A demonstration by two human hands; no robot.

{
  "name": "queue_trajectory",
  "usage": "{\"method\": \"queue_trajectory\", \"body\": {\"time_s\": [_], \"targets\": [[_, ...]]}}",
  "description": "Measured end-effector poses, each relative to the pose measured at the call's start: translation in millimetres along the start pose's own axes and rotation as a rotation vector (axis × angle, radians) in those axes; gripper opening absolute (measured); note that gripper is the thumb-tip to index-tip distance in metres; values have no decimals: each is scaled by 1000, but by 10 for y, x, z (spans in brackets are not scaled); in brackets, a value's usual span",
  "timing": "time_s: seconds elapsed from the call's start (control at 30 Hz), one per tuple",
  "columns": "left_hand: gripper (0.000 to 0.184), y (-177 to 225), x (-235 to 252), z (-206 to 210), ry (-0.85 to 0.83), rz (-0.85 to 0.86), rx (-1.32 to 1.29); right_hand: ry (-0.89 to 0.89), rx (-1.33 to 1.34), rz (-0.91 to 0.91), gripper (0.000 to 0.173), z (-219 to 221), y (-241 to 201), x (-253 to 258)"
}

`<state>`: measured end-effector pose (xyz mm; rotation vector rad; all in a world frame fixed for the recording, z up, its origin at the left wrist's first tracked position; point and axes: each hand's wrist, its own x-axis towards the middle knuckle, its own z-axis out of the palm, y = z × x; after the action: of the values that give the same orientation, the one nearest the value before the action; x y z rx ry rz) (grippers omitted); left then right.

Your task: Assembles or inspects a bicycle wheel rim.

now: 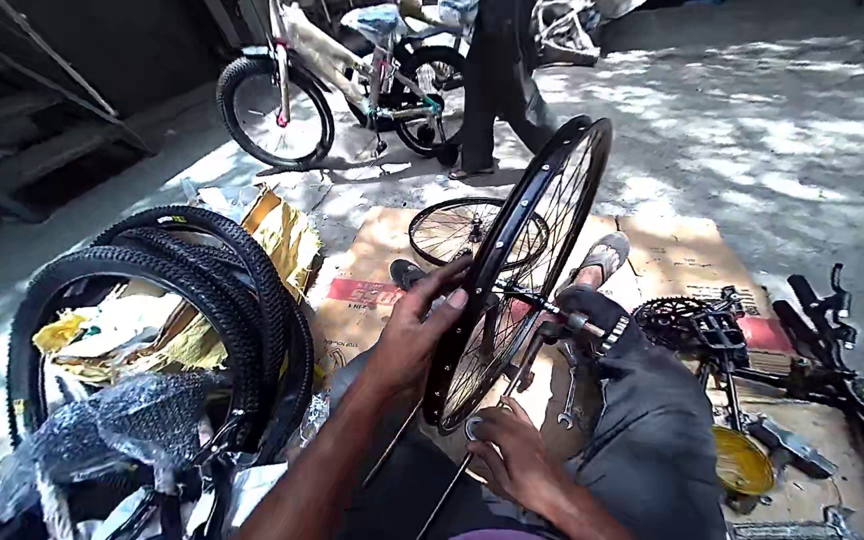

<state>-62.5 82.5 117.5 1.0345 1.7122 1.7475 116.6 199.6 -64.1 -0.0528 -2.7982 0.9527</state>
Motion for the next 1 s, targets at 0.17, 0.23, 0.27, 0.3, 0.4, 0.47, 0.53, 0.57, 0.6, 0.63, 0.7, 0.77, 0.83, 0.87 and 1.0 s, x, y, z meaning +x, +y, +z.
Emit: {"method": "queue_trajectory", "body": {"time_s": [0.17,0.23,0.27,0.3,0.4,0.47,0.53,0.57,0.6,0.63,0.7,0.77,0.83,0.87,1.0], "targets": [[51,365,978,69,-231,75,-76,-30,-75,-110,40,281,31,53],[45,475,1270,153,-281,86,-141,-42,-84,-127,41,329,33,101],[43,495,1352,195,-290,90,-183,-34,-86,-133,41,340,41,109],[41,485,1397,240,-304,100,-235,-24,-91,-138,41,345,52,110],[38,368,1330,297,-349,133,-385,-23,-93,-143,42,352,57,99],[40,182,1133,205,-416,205,-433,-32,-106,-135,42,363,49,90],[46,-223,803,62,-470,269,-555,-42,-111,-130,42,374,47,77],[42,-501,590,-55,-503,252,-630,-46,-116,-131,41,383,50,71],[35,-761,341,-196,-529,163,-663,-42,-128,-137,41,392,51,70],[38,-1007,92,-334,-525,19,-674,-39,-139,-138,41,403,51,74],[48,-1248,-315,-425,-292,-375,-278,-43,-147,-123,41,410,37,90],[40,-1393,-518,-379,-111,-541,131,-40,-143,-124,39,405,40,102],[33,-1401,-659,-372,20,-541,61,-30,-159,-126,39,417,47,85],[31,-1386,-709,-372,86,-529,16,-20,-163,-126,39,425,48,81],[30,-1460,-895,-336,262,-544,-26,14,-163,-142,36,438,56,86]]}}
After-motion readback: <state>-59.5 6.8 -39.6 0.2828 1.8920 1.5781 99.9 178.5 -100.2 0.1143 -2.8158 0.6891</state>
